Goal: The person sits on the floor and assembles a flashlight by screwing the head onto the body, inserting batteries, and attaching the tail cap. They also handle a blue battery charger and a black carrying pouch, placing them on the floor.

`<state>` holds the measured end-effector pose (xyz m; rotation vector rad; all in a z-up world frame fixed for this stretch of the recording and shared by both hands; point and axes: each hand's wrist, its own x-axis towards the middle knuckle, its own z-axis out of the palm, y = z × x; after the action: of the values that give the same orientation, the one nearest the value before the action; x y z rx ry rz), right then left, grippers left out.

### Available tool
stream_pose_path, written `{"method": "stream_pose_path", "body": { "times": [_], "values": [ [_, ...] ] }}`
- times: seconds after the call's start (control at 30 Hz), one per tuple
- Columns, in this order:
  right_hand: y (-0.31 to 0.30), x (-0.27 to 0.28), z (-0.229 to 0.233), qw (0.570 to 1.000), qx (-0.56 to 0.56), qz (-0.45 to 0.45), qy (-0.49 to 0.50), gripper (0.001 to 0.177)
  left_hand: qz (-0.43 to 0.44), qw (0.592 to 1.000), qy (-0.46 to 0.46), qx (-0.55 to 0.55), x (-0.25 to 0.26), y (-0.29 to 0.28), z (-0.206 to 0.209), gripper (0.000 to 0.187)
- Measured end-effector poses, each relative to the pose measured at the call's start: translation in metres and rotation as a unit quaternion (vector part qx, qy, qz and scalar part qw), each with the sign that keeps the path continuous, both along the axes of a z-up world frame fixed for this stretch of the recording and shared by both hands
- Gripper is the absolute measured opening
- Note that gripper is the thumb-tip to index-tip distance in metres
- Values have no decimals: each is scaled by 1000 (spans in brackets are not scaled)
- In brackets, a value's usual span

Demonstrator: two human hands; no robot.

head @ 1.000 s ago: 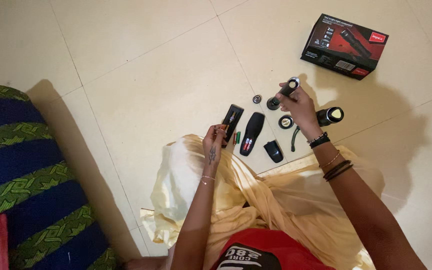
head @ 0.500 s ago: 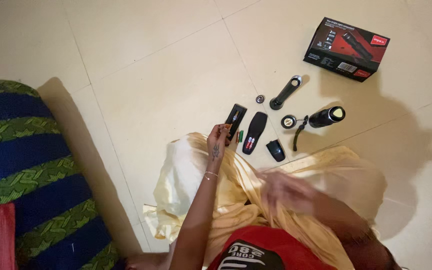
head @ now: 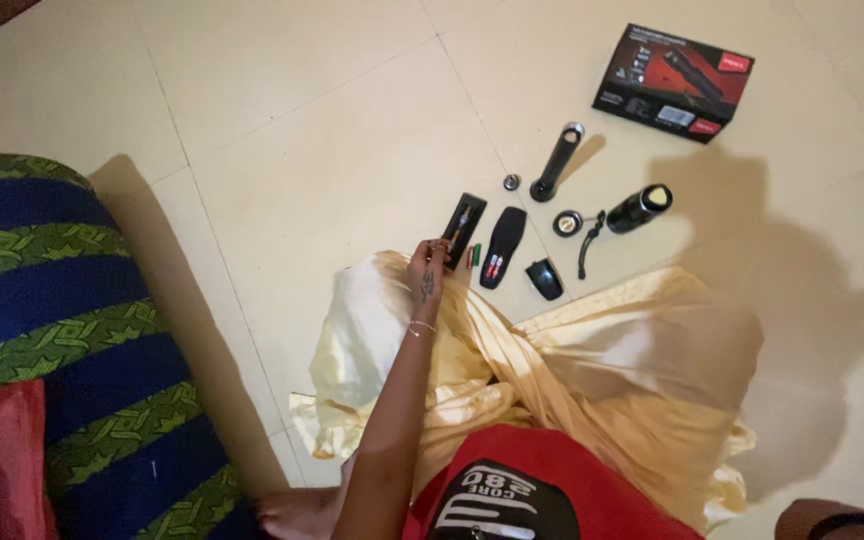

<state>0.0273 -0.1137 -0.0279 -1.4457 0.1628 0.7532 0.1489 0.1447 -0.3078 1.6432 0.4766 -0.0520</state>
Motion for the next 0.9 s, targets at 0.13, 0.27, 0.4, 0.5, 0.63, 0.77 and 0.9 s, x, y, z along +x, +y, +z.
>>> {"method": "stream_pose_path", "body": {
  "times": [0.13, 0.27, 0.4, 0.5, 0.63, 0.77, 0.9],
  "values": [
    [1, -17, 4, 999, 2, -40, -9, 56, -7, 999, -29, -23, 2, 0, -3, 17],
    [0, -30, 9, 998, 1, -64, -25, 55, -25, 999, -28, -8, -2, 0, 1, 17],
    [-8, -40, 13, 995, 0, -89, -40, 53, -35, 999, -14, 21, -2, -3, 8, 18],
    [-16, -43, 13, 993, -2, -109, -50, 51, -44, 998, -16, 41, -4, -2, 13, 19],
    [-19, -41, 6, 992, -1, -116, -55, 50, -43, 998, 6, 40, -4, -3, 19, 19],
    [-20, -44, 6, 991, -2, -120, -61, 48, -46, 998, 4, 49, -5, -3, 23, 19],
    [-18, -42, 7, 991, -4, -117, -67, 47, -50, 998, -38, 0, -6, -2, 15, 18]
  ]
}}
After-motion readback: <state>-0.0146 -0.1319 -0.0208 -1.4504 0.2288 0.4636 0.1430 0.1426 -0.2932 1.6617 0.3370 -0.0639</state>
